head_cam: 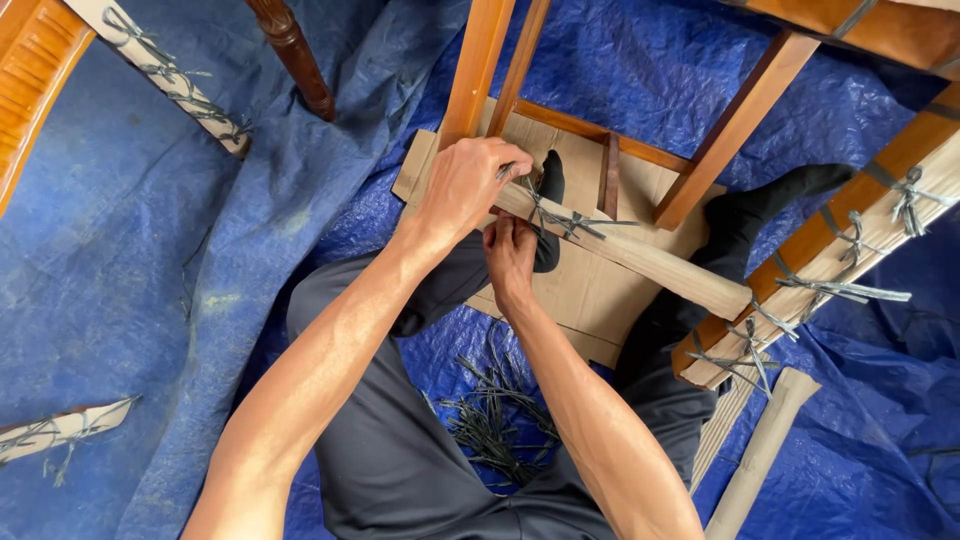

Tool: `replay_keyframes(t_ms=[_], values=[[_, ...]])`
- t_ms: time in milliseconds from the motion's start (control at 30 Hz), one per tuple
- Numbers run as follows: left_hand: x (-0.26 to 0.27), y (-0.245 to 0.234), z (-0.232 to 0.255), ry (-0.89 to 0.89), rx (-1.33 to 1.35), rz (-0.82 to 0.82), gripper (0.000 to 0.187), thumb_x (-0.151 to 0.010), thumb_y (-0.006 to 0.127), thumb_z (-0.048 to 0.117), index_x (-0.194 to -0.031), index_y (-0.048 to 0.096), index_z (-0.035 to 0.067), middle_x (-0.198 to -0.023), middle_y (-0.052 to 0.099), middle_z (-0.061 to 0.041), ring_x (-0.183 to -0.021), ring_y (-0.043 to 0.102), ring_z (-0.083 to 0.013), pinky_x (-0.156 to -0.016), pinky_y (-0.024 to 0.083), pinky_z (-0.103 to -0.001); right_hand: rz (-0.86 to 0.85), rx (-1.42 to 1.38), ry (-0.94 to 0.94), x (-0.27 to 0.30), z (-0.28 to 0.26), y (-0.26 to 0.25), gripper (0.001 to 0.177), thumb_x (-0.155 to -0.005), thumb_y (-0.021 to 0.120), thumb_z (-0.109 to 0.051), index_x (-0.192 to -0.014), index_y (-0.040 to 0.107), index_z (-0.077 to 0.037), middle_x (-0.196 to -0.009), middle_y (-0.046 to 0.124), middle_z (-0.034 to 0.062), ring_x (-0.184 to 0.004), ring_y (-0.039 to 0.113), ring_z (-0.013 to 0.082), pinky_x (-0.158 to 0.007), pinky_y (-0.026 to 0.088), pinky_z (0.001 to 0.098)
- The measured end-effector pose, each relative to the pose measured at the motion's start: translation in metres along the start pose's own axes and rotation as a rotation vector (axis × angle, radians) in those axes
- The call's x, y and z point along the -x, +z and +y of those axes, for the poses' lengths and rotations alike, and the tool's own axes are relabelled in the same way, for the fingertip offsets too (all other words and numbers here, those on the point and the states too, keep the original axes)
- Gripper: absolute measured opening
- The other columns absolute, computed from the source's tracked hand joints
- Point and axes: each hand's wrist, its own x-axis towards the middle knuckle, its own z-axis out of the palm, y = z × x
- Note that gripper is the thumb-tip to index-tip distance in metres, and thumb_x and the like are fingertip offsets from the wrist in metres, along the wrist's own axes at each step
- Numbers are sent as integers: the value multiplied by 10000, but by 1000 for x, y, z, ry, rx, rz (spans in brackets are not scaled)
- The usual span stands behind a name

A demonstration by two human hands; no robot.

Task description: Wrap wooden chair legs with cardboard strips and secure them using plastic ties for protection.

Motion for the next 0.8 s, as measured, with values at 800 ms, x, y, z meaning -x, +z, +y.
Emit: replay_keyframes(t_ms=[800], values=[[51,-1,0,69,257,172,115,-866,777,23,-976,746,42,-1154,763,-115,-1068,737,-233,-892,561,-332,-428,809,-70,-93,-161,-49,419,-1083,578,-365,-908,735,-20,-734,607,95,-735,508,179,-678,448,396]])
